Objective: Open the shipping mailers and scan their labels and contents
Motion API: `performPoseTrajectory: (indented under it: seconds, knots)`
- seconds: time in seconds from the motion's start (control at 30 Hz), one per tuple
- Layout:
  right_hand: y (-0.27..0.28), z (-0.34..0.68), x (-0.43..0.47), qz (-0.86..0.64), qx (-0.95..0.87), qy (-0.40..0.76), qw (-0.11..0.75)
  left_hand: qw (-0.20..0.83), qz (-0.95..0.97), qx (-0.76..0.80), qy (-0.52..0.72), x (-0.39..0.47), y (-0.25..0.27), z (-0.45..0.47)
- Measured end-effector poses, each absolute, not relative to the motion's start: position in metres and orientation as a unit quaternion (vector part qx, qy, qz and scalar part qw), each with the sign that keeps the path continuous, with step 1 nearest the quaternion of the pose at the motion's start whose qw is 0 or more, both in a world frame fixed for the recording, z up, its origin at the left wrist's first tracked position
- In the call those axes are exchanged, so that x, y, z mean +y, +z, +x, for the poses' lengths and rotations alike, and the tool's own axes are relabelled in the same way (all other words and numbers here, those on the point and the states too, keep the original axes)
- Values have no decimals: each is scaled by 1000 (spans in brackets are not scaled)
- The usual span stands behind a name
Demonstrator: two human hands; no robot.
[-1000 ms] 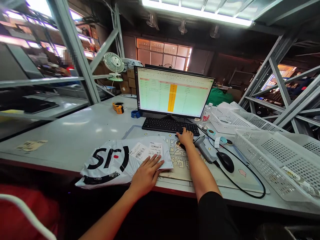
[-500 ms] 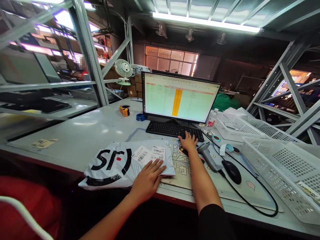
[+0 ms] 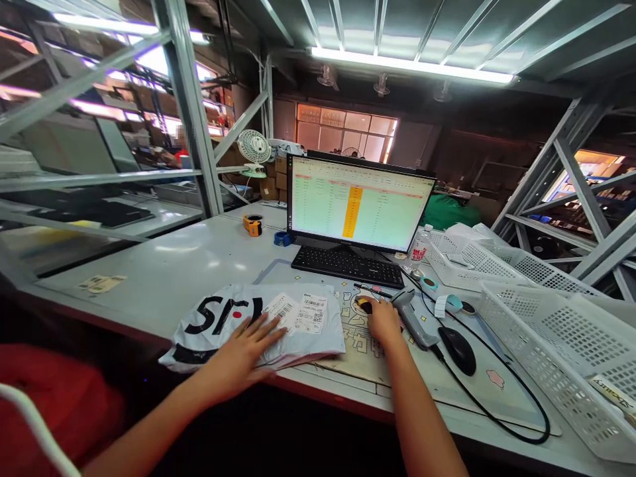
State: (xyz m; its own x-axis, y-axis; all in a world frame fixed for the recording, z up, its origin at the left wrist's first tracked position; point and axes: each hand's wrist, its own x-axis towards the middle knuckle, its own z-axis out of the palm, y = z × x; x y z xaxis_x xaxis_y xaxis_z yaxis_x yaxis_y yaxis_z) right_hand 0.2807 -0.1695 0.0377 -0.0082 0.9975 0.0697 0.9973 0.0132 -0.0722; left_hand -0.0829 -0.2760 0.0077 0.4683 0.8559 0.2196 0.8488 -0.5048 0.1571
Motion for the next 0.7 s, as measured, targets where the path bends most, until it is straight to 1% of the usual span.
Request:
performPoseTrajectory:
  seconds: [0.1, 0.17, 0.2, 0.23, 0.3, 0.37, 0.43, 0.5, 0.57, 0.63, 0.7]
  knots:
    - [33, 278, -169, -710, -701, 0, 69, 0, 855, 512, 79, -281, 0, -123]
    - [32, 277, -166, -711, -698, 5, 85, 12, 865, 492, 99, -284, 5, -144]
    - [31, 277, -163, -711, -695, 9, 106, 22, 865, 486, 123, -285, 13, -152]
    - [31, 277, -161, -708, -692, 13, 141, 31, 858, 489, 153, -284, 24, -160]
    - [29, 278, -158, -691, -681, 31, 240, 41, 821, 524, 225, -281, 52, -170]
    - [28, 280, -155, -668, -660, 72, 338, 55, 754, 574, 315, -272, 79, -172]
    - [27, 281, -155, -648, -635, 129, 400, 89, 680, 594, 421, -261, 93, -165]
    - [29, 282, -157, -624, -613, 177, 451, 135, 620, 575, 516, -248, 87, -151]
    - [34, 278, -162, -588, -594, 207, 508, 176, 585, 544, 575, -239, 63, -133]
    - [45, 265, -171, -537, -588, 238, 556, 201, 561, 526, 607, -234, 32, -119]
    - [64, 239, -182, -476, -613, 274, 568, 203, 538, 529, 624, -233, 5, -110]
